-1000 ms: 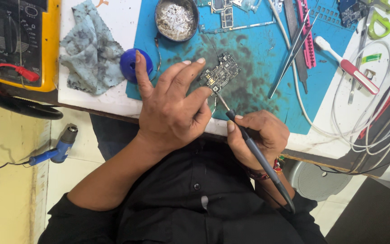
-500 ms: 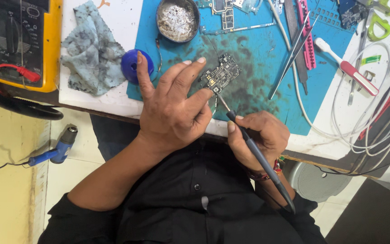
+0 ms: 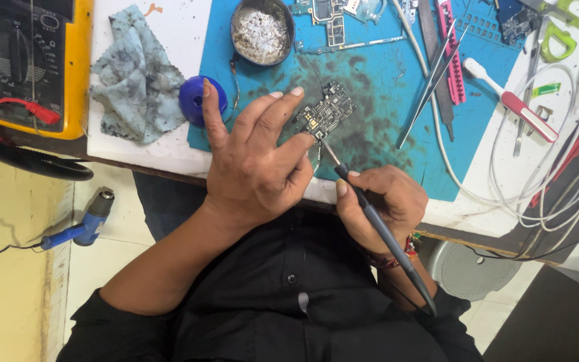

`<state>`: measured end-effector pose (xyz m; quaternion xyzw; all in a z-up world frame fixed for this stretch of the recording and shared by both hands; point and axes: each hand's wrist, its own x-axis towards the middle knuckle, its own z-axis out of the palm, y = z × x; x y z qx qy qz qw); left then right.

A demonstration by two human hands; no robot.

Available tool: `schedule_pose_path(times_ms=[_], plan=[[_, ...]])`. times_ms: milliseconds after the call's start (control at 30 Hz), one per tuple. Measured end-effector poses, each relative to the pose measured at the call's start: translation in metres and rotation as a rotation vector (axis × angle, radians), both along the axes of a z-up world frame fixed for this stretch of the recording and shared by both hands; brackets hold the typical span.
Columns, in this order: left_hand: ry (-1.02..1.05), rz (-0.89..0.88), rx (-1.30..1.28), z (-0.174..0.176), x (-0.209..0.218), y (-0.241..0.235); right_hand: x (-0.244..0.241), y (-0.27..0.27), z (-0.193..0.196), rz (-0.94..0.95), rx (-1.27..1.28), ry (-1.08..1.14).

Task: The person solders a small circuit board using a soldering iron and solder wire, then cleans the board with a toothbrush and wipes it with a cloth. The person also uses tweezers to adjust components on the board.

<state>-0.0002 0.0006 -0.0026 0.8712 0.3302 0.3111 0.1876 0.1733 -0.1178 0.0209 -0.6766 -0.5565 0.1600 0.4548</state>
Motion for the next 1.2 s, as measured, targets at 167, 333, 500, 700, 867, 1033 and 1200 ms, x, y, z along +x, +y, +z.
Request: schedule_pose_path(times_ms=[167,333,500,700,867,1033,1200], plan=[[-0.001,0.002,-0.003,0.002,0.001,0.000,0.000,0.004,0.003,0.019,0.007,-0.026],[-0.002,-0.008,-0.003,0.001,0.000,0.001,0.000,0.004,0.002,0.031,0.024,-0.035],[-0.003,-0.002,-0.001,0.006,0.000,0.000,0.001,0.002,0.001,0.048,0.032,-0.037],[-0.030,-0.004,-0.003,0.007,-0.003,-0.003,-0.001,-0.014,-0.001,-0.154,-0.029,0.249],[-0.115,-0.006,0.035,0.000,-0.004,-0.002,0.002,-0.016,0.017,-0.157,-0.052,-0.025],[-0.327,-0.063,0.048,-0.007,-0.017,-0.006,-0.001,-0.017,0.047,-0.052,-0.211,-0.147],[-0.644,-0.126,-0.191,-0.008,-0.032,-0.030,-0.026,0.008,0.061,0.052,-0.093,0.229]])
